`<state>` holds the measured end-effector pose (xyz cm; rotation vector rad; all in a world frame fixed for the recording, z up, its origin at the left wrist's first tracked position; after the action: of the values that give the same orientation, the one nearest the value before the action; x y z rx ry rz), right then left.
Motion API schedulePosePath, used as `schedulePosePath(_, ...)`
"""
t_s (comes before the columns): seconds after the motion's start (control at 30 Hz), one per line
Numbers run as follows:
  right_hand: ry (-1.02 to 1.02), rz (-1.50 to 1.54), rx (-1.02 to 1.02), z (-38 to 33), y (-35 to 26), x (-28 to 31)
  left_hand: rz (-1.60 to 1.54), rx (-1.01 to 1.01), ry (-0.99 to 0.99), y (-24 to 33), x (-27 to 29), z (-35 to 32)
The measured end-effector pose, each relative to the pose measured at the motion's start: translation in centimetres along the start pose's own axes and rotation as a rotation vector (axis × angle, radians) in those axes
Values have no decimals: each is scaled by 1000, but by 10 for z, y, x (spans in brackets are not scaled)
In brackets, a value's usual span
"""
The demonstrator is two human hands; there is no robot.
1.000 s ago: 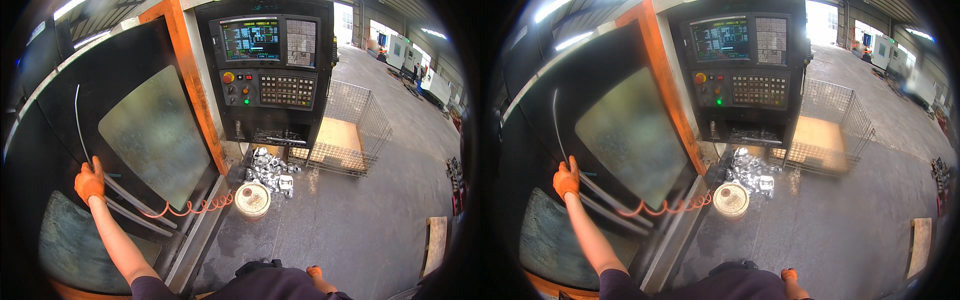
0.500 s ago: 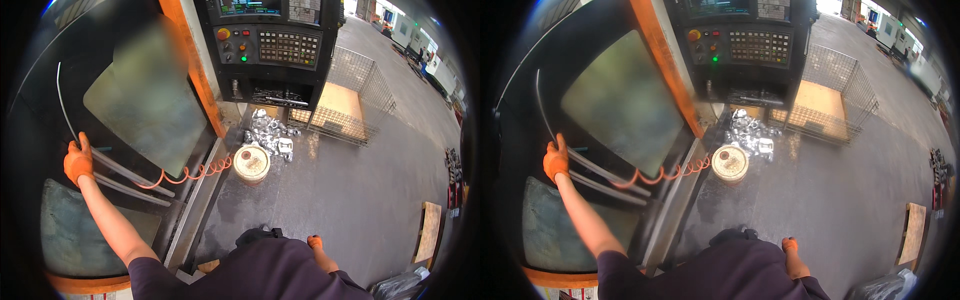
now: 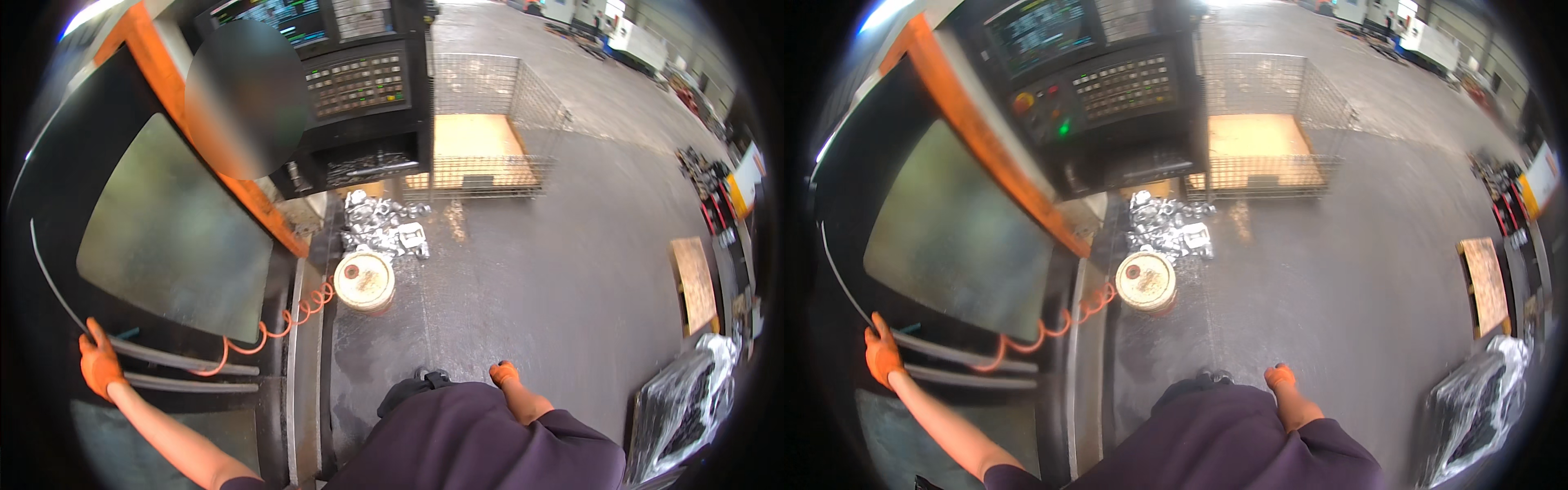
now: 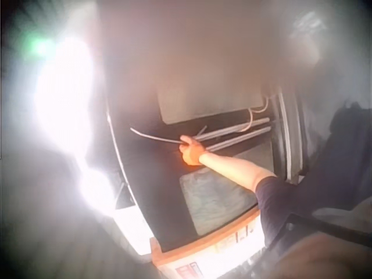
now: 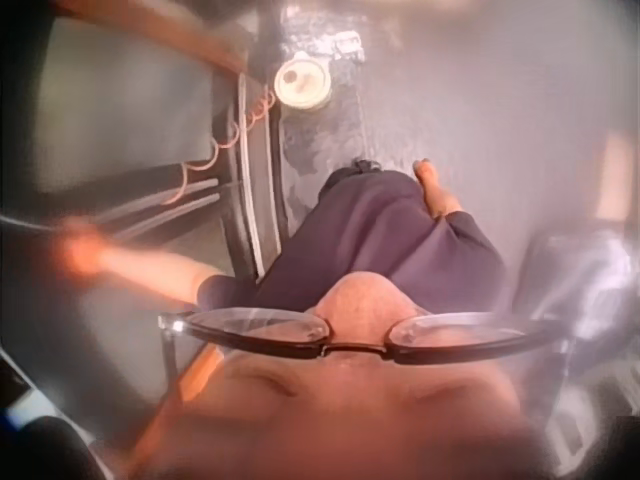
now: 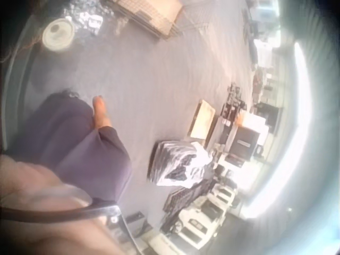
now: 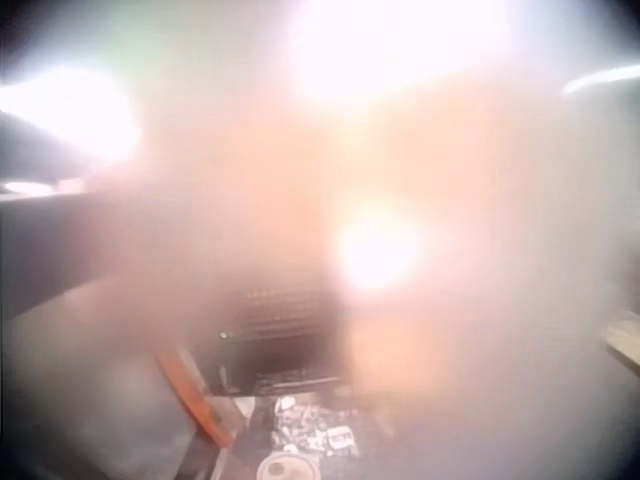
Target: The person secures a metal part in a vise using a wrench, then closes the machine door and operates the CNC control panel. The person later opens the door and removes the part from the vise.
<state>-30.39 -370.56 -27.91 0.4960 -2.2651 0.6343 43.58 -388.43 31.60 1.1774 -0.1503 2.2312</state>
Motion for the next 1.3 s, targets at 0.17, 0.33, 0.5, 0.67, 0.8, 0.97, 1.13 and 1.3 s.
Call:
schedulePosePath(0.17, 1, 13, -27, -4, -5, 1, -51, -15, 4, 0, 1, -1)
schedulePosePath(0.33, 9, -7, -15, -18, -16, 9, -19, -8, -30, -3, -3, 5)
schedulePosePath(0.5, -25, 7, -24, -4, -9, 2, -12, -1, -44, -2, -2, 7)
schedulePosePath(0.67, 1, 24, -24, 5, -7, -4, -19, -7, -18, -2, -4, 7)
schedulePosePath(0.8, -3, 28, -32, 0, -12, 0, -12, -13, -65, -3, 0, 7)
schedulePosePath(0.97, -3, 47, -17, 5, -7, -3, -23, -24, 3, -1, -2, 4)
schedulePosePath(1.13, -4, 42, 4, 11, 0, -11, -4, -7, -16, -1, 0, 5)
schedulePosePath(1.3, -14, 38, -20, 4, -6, -4, 3, -5, -14, 2, 2, 2)
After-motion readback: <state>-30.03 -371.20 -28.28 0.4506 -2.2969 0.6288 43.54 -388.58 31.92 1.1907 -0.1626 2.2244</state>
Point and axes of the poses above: each hand's wrist, its own z-axis towards the middle knuckle, its own x-axis out of the back of the hand, y = z × x, the point moved 1 cm from there along z, towards the middle knuckle, and after that the axes turned 6 degrees about x, right-handed, at the moved point
